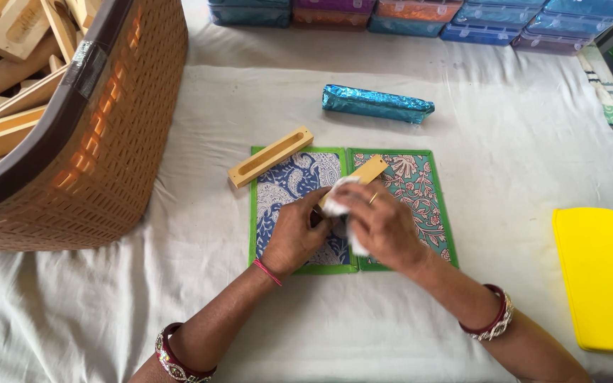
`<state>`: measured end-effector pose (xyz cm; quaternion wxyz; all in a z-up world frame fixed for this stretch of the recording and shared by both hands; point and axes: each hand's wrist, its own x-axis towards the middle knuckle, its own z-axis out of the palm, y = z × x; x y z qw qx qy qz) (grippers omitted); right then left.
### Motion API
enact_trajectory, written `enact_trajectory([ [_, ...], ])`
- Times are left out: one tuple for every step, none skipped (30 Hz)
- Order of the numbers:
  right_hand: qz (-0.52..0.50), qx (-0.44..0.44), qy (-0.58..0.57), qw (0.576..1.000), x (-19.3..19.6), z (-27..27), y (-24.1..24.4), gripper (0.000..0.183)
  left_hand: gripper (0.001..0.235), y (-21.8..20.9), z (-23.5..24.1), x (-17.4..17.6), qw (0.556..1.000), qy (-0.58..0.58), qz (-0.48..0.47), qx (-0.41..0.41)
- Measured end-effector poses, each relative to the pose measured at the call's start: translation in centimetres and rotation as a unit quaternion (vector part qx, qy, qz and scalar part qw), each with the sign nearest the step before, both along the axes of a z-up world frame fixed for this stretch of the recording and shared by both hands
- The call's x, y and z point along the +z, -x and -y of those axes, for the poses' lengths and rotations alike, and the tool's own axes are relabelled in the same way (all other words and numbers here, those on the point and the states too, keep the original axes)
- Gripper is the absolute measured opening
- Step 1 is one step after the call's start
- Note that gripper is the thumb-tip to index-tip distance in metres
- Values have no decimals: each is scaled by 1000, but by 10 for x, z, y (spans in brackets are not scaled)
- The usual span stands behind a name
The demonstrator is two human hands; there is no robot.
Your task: The person wipes wooden drawer handles with a white cloth, then wraps each handle in blue foil paper, folding and rolling the foil around the wood to form wrapped bundles placed on the table. The person repeats the wiping and wrapping cycle for additional handles taken from a basket.
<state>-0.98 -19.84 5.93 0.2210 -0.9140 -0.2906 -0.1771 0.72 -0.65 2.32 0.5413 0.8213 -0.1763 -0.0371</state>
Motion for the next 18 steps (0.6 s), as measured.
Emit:
enact_trajectory([
  [0, 1, 1, 1000, -5, 12, -10, 41, 56, 0, 0, 5, 1000, 1, 0, 1],
  [0, -51, 13, 999, -11, 23, -19, 38, 52, 1, 0, 10, 999, -16, -33, 4],
  [2, -104, 25, 994, -15, 34, -29, 36, 49, 0, -1, 16, 997, -33, -64, 7],
  [4, -103, 25, 994, -18, 43, -36, 36, 49, -1, -2, 19, 997, -33, -63, 8],
  [-33, -149, -1, 988, -20, 52, -42, 36, 49, -1, -3, 21, 994, 17, -107, 9],
  [-69, -194, -26, 978, -22, 61, -48, 36, 50, -2, -4, 24, 986, 66, -150, 9],
  [-69, -194, -27, 978, -28, 64, -49, 36, 50, -3, -5, 25, 986, 65, -150, 9],
  [-54, -185, -41, 980, -34, 66, -50, 40, 52, -4, -7, 27, 974, 104, -200, 28],
  [-39, -174, -55, 982, -40, 68, -52, 43, 53, -5, -8, 28, 957, 142, -248, 47],
  [-39, -173, -55, 983, -37, 61, -48, 43, 53, -6, -8, 23, 957, 142, -247, 47],
  [-23, -157, -48, 986, -34, 54, -44, 45, 50, -6, -8, 18, 951, 165, -260, 30],
  [-6, -140, -40, 989, -31, 47, -40, 46, 47, -7, -7, 13, 944, 187, -272, 13],
  [-7, -141, -40, 989, -30, 42, -36, 46, 47, -6, -6, 12, 944, 187, -272, 12],
  [10, -130, -28, 991, -29, 38, -33, 46, 44, -6, -5, 11, 961, 161, -225, -5],
  [26, -119, -15, 992, -28, 33, -30, 47, 44, -5, -4, 10, 975, 135, -177, -21],
  [24, -120, -15, 992, -22, 25, -21, 47, 44, -4, -4, 7, 974, 134, -179, -21],
  [35, -79, -27, 996, -16, 17, -14, 47, 40, -3, -3, 5, 978, 122, -169, -23],
  [46, -39, -39, 997, -9, 9, -6, 47, 38, -3, -2, 3, 981, 111, -160, -24],
])
